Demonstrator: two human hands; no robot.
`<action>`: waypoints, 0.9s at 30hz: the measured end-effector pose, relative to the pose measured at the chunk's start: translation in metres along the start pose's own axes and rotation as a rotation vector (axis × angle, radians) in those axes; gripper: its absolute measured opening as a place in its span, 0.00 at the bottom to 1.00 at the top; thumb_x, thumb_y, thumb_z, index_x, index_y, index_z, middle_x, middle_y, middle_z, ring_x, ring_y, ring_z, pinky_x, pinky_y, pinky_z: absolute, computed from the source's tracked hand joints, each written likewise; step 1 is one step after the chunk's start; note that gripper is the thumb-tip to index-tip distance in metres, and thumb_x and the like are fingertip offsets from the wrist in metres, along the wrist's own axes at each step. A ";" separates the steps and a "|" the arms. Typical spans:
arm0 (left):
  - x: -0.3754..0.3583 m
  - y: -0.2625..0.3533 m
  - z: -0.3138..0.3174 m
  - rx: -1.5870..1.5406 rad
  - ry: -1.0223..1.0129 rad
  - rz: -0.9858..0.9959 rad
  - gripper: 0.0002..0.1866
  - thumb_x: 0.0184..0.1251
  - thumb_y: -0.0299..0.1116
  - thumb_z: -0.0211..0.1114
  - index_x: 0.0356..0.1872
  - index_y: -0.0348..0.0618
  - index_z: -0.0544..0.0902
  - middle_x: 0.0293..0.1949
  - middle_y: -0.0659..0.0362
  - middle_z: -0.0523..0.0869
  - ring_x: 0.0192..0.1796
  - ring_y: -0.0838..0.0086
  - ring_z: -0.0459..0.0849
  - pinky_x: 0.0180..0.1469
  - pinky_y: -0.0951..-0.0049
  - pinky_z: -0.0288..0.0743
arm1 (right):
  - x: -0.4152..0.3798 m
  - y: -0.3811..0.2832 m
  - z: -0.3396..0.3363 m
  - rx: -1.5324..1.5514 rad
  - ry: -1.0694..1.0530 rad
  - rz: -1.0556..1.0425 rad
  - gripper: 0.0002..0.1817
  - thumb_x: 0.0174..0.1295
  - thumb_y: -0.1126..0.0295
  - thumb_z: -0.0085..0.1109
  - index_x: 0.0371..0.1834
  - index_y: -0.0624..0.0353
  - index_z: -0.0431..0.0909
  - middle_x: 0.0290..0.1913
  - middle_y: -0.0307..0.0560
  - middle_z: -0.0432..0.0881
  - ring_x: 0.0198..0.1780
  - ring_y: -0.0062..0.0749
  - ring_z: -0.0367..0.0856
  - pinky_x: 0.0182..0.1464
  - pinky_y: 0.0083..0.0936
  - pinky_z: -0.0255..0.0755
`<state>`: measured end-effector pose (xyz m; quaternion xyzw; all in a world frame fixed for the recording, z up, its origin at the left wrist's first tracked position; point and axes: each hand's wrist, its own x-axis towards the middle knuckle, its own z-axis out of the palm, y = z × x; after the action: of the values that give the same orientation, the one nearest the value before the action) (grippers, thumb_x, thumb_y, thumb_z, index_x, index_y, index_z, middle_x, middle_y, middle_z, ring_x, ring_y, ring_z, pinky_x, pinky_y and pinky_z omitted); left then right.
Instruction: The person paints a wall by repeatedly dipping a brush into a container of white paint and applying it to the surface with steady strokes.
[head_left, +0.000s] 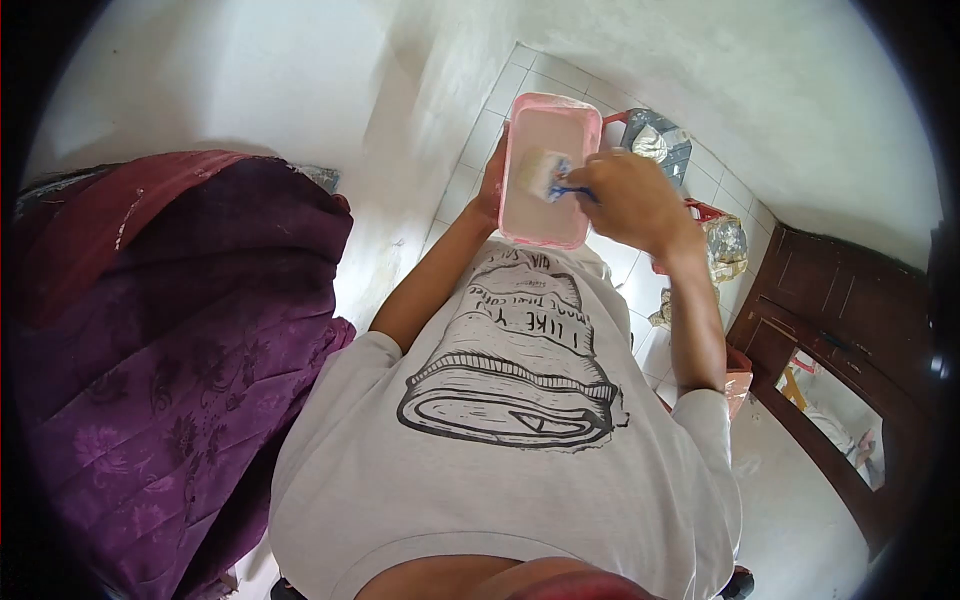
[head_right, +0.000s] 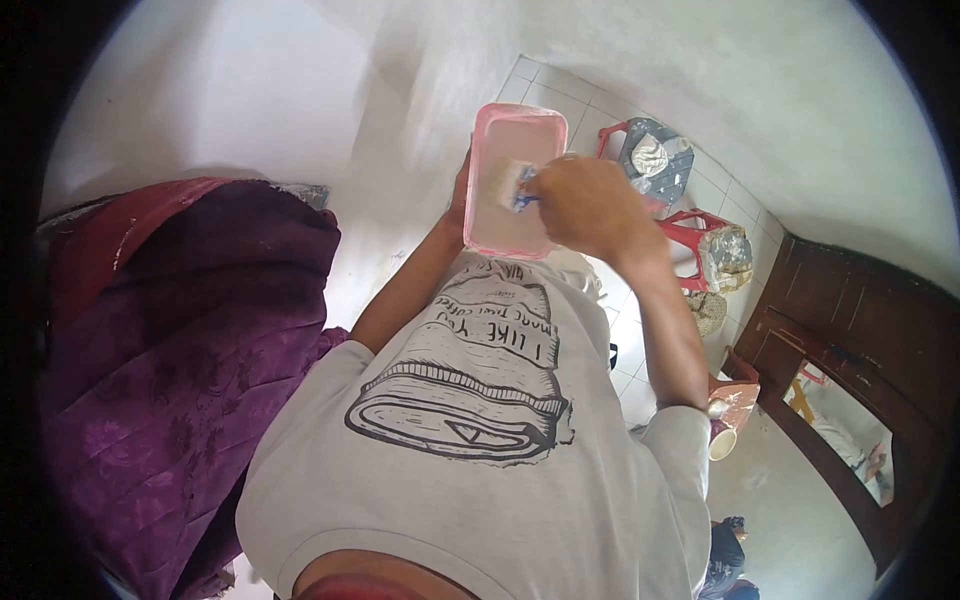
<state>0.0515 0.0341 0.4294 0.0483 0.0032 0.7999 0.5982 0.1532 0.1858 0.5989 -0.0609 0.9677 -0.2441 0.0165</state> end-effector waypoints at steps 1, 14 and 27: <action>0.000 0.000 0.008 0.116 0.094 -0.013 0.40 0.77 0.69 0.40 0.78 0.51 0.63 0.69 0.52 0.75 0.67 0.59 0.78 0.69 0.52 0.76 | 0.009 -0.005 0.008 -0.069 -0.160 0.092 0.14 0.56 0.74 0.60 0.44 0.57 0.89 0.36 0.55 0.88 0.42 0.51 0.86 0.47 0.42 0.79; 0.020 -0.017 -0.011 0.214 0.204 0.144 0.39 0.78 0.67 0.39 0.77 0.49 0.64 0.68 0.51 0.76 0.67 0.58 0.79 0.69 0.52 0.75 | -0.006 0.022 -0.010 -0.071 -0.232 0.097 0.12 0.58 0.72 0.61 0.43 0.55 0.90 0.37 0.53 0.88 0.43 0.49 0.86 0.47 0.43 0.79; 0.065 -0.055 0.001 0.268 0.261 0.110 0.41 0.79 0.67 0.37 0.78 0.47 0.61 0.73 0.50 0.71 0.71 0.58 0.74 0.72 0.52 0.72 | -0.033 0.058 -0.020 -0.095 -0.216 0.007 0.16 0.51 0.78 0.58 0.41 0.56 0.90 0.33 0.56 0.88 0.36 0.49 0.88 0.40 0.40 0.81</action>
<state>0.0856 0.1120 0.4317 0.0232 0.1845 0.8233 0.5363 0.1786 0.2506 0.5891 -0.0840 0.9709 -0.1900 0.1188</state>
